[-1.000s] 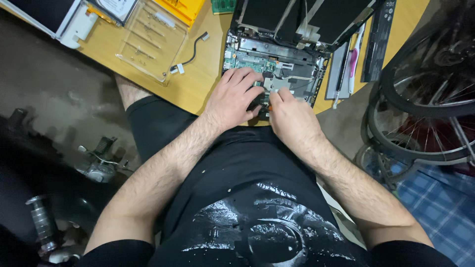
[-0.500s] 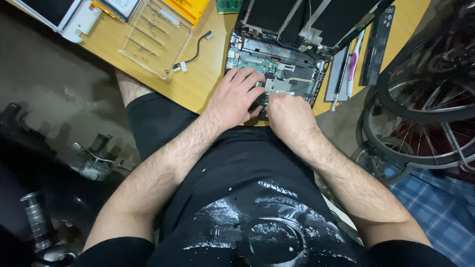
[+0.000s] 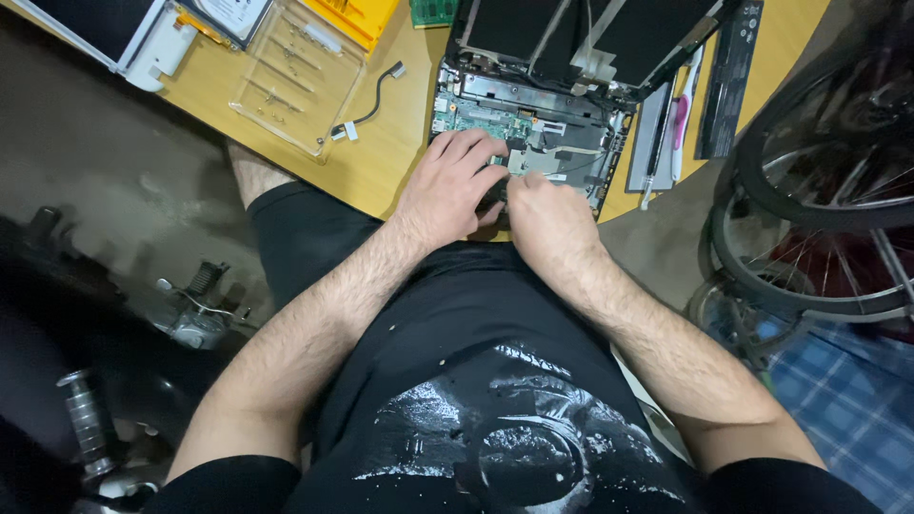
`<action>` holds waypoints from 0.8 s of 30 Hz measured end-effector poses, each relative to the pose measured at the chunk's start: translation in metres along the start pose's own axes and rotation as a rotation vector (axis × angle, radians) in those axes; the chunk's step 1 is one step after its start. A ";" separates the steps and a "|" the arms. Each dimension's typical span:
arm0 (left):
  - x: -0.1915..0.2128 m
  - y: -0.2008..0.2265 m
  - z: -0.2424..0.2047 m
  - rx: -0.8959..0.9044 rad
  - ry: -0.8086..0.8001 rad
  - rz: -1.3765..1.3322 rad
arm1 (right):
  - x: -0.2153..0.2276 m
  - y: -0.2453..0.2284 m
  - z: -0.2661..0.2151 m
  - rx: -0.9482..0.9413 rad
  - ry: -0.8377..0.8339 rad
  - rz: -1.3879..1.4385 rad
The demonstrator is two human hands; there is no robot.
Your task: The person places a laptop fan into the chassis and secures it with a screwdriver. They then position the motherboard into the laptop body and fasten it with multiple screws using the same screwdriver.
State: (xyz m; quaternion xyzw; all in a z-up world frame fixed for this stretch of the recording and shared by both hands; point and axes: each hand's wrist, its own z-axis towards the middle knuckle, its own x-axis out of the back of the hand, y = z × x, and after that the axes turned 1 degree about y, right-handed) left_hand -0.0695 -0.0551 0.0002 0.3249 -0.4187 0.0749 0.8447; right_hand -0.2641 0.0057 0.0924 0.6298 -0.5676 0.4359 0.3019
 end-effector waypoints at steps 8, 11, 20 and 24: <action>-0.003 0.004 -0.001 0.027 -0.052 0.041 | -0.026 0.001 0.001 -0.055 0.058 0.018; 0.003 0.007 0.002 0.038 -0.057 0.045 | -0.018 0.007 -0.013 -0.095 0.046 0.058; 0.001 0.002 0.002 0.019 -0.061 -0.031 | -0.005 0.057 -0.099 -0.417 -0.088 0.565; 0.011 0.013 0.016 0.036 -0.074 0.006 | -0.024 0.068 -0.113 -0.441 -0.056 0.707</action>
